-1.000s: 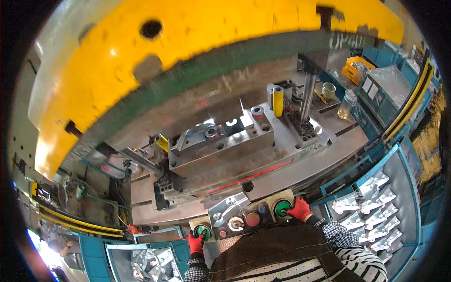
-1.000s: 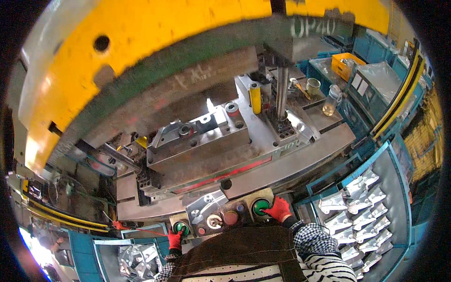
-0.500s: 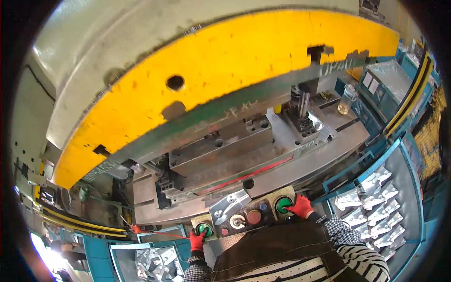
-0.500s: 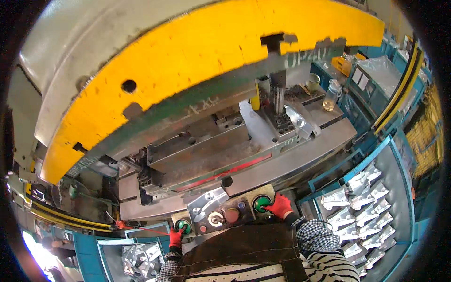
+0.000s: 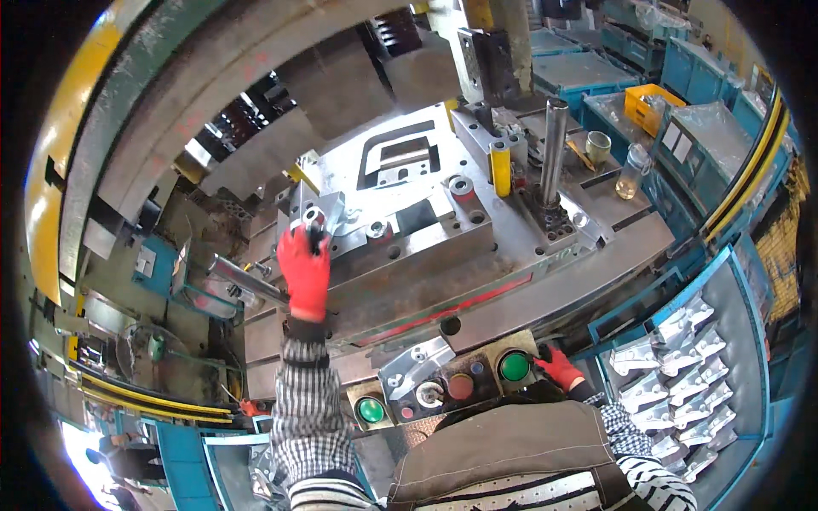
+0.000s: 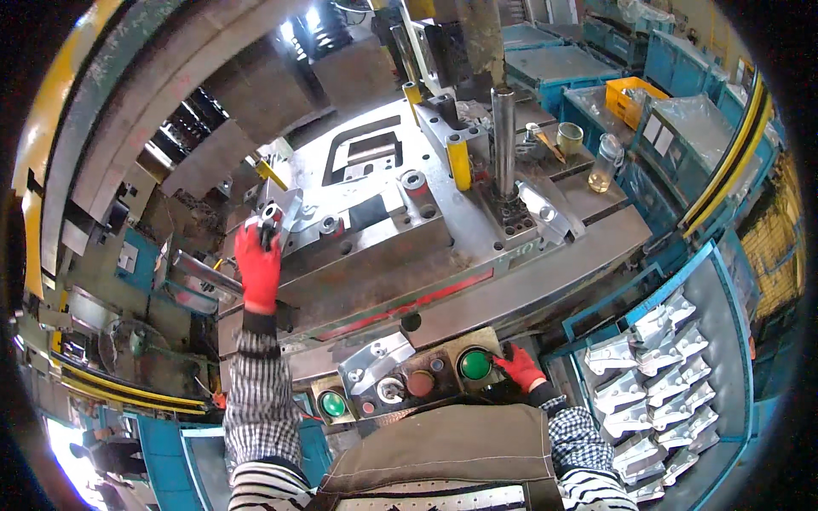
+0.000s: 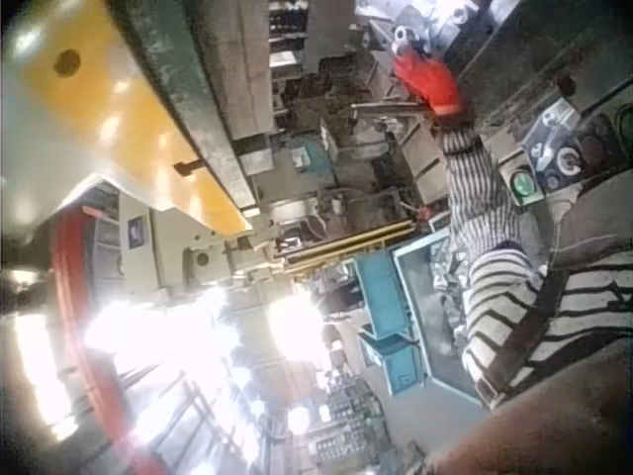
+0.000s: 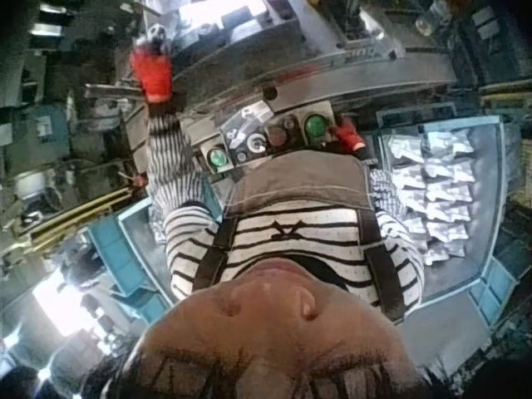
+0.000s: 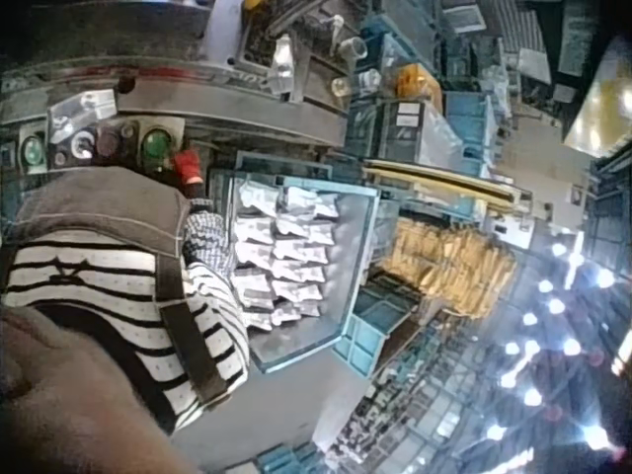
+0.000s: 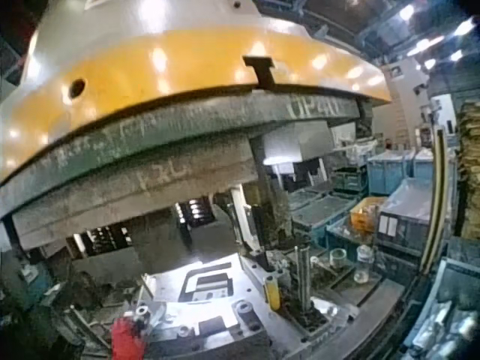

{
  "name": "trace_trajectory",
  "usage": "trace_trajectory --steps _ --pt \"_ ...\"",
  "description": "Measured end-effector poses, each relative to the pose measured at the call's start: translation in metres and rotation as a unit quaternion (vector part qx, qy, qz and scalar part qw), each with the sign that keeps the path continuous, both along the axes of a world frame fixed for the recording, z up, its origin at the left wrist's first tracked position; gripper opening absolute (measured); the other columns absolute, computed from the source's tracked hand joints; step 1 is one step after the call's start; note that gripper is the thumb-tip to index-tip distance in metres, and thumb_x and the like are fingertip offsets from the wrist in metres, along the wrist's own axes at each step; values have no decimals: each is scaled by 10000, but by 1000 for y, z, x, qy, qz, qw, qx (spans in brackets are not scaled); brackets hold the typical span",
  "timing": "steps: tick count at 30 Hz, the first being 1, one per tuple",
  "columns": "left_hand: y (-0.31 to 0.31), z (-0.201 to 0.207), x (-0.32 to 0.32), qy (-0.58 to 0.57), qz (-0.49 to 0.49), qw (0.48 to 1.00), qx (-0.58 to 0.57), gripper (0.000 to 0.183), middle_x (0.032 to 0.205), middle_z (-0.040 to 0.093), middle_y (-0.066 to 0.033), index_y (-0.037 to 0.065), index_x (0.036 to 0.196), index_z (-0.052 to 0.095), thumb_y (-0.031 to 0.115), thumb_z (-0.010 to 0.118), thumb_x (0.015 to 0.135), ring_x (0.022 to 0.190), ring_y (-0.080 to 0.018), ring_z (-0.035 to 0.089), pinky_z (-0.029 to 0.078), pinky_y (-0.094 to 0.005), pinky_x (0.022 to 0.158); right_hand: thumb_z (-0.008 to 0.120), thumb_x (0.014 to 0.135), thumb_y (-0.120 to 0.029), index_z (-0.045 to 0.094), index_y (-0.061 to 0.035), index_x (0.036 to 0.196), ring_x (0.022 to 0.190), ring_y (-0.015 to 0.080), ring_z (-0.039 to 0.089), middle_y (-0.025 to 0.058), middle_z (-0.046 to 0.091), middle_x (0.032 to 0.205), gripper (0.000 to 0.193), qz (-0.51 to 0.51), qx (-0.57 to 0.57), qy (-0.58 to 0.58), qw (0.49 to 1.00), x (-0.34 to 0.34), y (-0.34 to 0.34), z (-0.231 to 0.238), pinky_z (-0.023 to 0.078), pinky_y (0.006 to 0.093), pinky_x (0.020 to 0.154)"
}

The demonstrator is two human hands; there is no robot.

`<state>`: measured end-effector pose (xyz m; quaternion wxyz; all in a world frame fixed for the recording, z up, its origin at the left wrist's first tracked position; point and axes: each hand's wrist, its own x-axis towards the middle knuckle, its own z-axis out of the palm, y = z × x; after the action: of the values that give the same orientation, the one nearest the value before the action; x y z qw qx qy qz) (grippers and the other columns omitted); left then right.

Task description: Operating a metal stamping press to shape metal components.

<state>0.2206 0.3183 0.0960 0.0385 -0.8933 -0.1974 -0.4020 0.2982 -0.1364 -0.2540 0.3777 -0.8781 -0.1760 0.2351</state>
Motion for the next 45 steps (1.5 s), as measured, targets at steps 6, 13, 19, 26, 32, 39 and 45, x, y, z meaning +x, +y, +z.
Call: trace_trajectory --steps 6,13,19,26,32,39,45 --pt "14 -3 78 120 163 966 163 375 953 503 -128 75 906 516 312 655 651 990 -274 447 305 -394 901 663 697 -356 460 -4 1152 1061 265 480 176 523 1115 610 -152 155 112 970 9 -62 -6 372 327 879" --pt "53 -17 99 115 139 980 83 372 919 517 -143 19 969 505 198 617 663 909 -283 496 372 -389 827 623 757 -300 474 21 1119 935 195 510 109 565 1005 507 -271 216 25 938 78 -100 46 391 292 825" --pt "45 5 43 -134 -102 984 -63 356 1013 507 -190 -36 1065 457 23 538 724 931 -334 502 397 -355 814 569 782 -343 537 -1 1062 925 237 540 129 582 1014 443 -287 277 10 917 221 -71 66 404 307 814" --pt "-53 18 -129 -118 -38 981 -151 349 944 515 -112 -2 1045 475 -73 437 706 847 -207 503 409 -297 769 545 804 -337 536 -93 1103 862 177 562 49 581 1040 387 -236 428 333 807 300 -22 82 460 281 714" --pt "-131 -104 -189 -36 -8 952 -303 342 919 507 -117 0 1014 483 -49 450 678 825 -224 508 416 -318 740 458 862 -179 560 -125 1071 507 121 471 -6 536 634 238 -70 173 -33 982 337 -39 30 388 252 482" --pt "-148 -210 -164 -80 100 942 -311 331 933 486 -188 8 987 483 -22 510 659 904 -371 450 367 -412 795 478 849 -319 587 -81 922 576 109 461 -19 525 707 271 -252 460 163 836 265 -54 91 376 260 509" --pt "-144 -236 -167 -34 199 951 -236 374 973 462 -175 22 986 482 23 583 626 923 -361 428 343 -428 814 514 816 -144 443 -45 1197 1072 155 436 51 471 1176 400 -190 265 -54 944 206 -243 74 388 300 858"
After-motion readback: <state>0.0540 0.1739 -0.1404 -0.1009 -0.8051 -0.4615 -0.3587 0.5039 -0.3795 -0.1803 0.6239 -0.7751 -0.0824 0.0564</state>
